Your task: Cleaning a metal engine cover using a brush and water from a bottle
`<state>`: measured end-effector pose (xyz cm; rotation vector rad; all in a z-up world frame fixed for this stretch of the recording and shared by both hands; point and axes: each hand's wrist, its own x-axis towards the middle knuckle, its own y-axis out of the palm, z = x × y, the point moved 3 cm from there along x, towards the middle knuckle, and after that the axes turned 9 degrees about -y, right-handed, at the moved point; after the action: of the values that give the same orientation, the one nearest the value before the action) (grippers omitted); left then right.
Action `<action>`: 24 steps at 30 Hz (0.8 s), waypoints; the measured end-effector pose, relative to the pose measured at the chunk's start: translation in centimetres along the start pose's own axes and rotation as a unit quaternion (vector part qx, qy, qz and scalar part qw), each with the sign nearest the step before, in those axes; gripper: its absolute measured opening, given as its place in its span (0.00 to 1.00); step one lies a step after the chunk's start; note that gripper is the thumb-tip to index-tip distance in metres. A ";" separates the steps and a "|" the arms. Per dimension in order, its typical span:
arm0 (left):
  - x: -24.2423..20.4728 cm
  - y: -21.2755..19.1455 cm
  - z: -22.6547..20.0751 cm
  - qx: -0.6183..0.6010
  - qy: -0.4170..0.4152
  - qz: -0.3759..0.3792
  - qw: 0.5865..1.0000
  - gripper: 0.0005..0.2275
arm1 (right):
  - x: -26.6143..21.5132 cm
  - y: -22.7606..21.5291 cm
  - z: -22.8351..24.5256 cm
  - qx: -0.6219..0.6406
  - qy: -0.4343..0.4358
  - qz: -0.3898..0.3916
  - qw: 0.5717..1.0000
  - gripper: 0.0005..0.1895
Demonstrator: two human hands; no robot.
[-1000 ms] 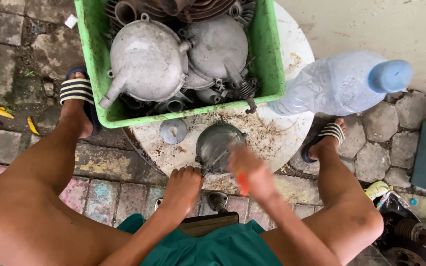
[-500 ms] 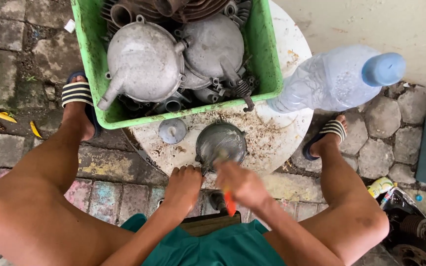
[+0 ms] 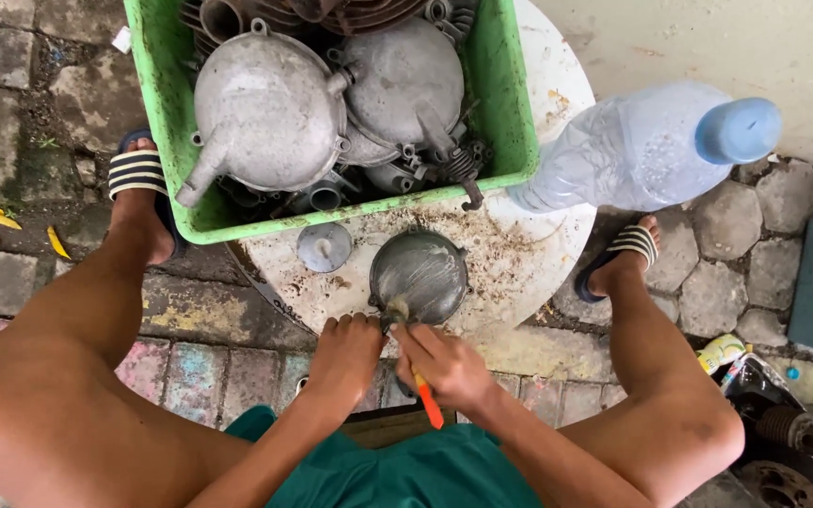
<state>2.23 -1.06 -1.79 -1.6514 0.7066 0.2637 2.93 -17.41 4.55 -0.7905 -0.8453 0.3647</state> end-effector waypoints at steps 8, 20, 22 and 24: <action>-0.4 -1.3 -0.9 0.051 -0.001 -0.012 0.999 0.13 | 2.2 -5.2 -5.1 0.058 0.331 -0.108 0.936 0.11; -0.4 -2.4 -1.7 0.065 -0.002 0.041 0.997 0.11 | 5.5 -3.2 -5.1 0.199 0.445 -0.142 0.862 0.16; -0.4 -2.4 -1.8 0.068 -0.002 0.031 0.997 0.09 | 5.7 -2.9 -5.3 0.216 0.453 -0.150 0.852 0.16; -0.2 -2.0 -1.8 0.069 -0.006 0.020 0.997 0.08 | 6.4 -2.6 -5.4 0.235 0.460 -0.156 0.842 0.16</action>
<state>2.86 -2.62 0.36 -1.5047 0.7339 0.2476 11.13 -17.98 7.62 -0.2743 0.0515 -0.1220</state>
